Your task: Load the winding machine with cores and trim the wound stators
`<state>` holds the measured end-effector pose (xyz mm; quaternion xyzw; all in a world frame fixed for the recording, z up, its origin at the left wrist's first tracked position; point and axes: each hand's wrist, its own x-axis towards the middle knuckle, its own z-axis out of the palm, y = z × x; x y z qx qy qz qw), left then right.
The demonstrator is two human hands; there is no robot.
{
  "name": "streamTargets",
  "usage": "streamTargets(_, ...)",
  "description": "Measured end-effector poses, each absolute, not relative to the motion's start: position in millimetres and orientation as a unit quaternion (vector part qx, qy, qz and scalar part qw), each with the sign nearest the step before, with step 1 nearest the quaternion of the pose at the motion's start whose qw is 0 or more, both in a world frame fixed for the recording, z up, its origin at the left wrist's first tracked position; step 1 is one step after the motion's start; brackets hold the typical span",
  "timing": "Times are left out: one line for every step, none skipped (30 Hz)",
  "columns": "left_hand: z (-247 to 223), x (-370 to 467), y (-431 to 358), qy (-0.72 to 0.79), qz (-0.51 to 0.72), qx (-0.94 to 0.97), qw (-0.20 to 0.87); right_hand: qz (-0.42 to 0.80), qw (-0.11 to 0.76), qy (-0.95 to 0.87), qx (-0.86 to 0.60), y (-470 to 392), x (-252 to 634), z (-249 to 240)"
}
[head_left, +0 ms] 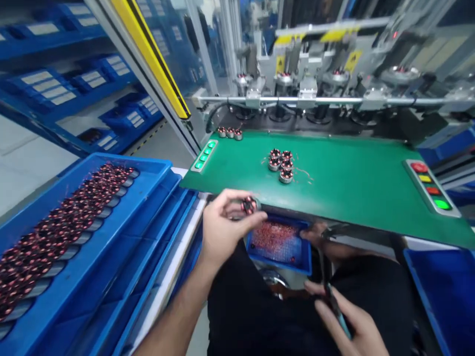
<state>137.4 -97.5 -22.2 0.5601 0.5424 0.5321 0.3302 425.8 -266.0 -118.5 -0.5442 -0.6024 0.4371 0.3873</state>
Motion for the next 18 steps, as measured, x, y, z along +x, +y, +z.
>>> streamTargets(-16.9, 145.8, -122.0, 0.526, 0.527, 0.580, 0.330, 0.419, 0.409, -0.596, -0.550, -260.2, 421.1, -107.2)
streamTargets(-11.0, 154.1, -142.8, 0.513, 0.517, 0.605, 0.321, 0.388, 0.450, -0.577, -0.561, -254.2, 415.5, -95.4)
streamTargets(-5.1, 161.6, -159.3, 0.498, 0.511, 0.630, 0.306, 0.373, 0.486, -0.563, -0.555, -248.2, 409.2, -83.6)
streamTargets(0.2, 167.9, -171.2, 0.486, 0.504, 0.652, 0.290, 0.376, 0.506, -0.559, -0.540, -242.1, 402.9, -72.2)
streamTargets(4.6, 172.7, -179.2, 0.476, 0.499, 0.670, 0.274, 0.378, 0.526, -0.552, -0.525, -236.2, 396.8, -61.6)
streamTargets(7.7, 176.2, -184.1, 0.465, 0.497, 0.684, 0.263, 0.386, 0.535, -0.554, -0.509, -230.4, 391.5, -51.9)
streamTargets(9.5, 178.4, -186.7, 0.457, 0.495, 0.693, 0.257, 0.395, 0.537, -0.557, -0.495, -225.0, 386.8, -43.1)
streamTargets(10.4, 179.6, -187.8, 0.451, 0.493, 0.699, 0.254, 0.402, 0.542, -0.556, -0.485, -219.9, 382.9, -35.5)
streamTargets(10.5, 180.2, -188.3, 0.445, 0.491, 0.704, 0.255, 0.408, 0.545, -0.553, -0.480, -215.4, 379.6, -29.0)
streamTargets(10.2, 180.4, -188.5, 0.440, 0.489, 0.708, 0.256, 0.413, 0.549, -0.546, -0.479, -211.6, 376.7, -23.7)
streamTargets(9.5, 180.5, -188.8, 0.436, 0.488, 0.710, 0.259, 0.415, 0.557, -0.535, -0.481, -208.6, 374.1, -19.7)
streamTargets(8.8, 180.8, -189.3, 0.433, 0.486, 0.713, 0.262, 0.417, 0.565, -0.522, -0.484, -206.5, 371.7, -17.1)
streamTargets(8.0, 181.1, -189.9, 0.430, 0.484, 0.714, 0.266, 0.418, 0.571, -0.510, -0.489, -205.2, 369.5, -15.6)
streamTargets(7.3, 181.7, -190.7, 0.427, 0.482, 0.715, 0.271, 0.417, 0.577, -0.502, -0.491, -204.6, 367.7, -15.2)
streamTargets(6.7, 182.3, -191.5, 0.425, 0.481, 0.715, 0.277, 0.414, 0.584, -0.496, -0.490, -204.4, 366.4, -15.5)
streamTargets(6.1, 182.8, -192.2, 0.422, 0.480, 0.715, 0.283, 0.410, 0.594, -0.493, -0.486, -204.5, 366.0, -16.2)
streamTargets(5.7, 183.2, -192.9, 0.421, 0.479, 0.714, 0.291, 0.404, 0.598, -0.495, -0.483, -204.4, 366.6, -17.1)
streamTargets(5.3, 183.4, -193.5, 0.419, 0.477, 0.712, 0.300, 0.394, 0.595, -0.508, -0.483, -203.9, 368.5, -17.8)
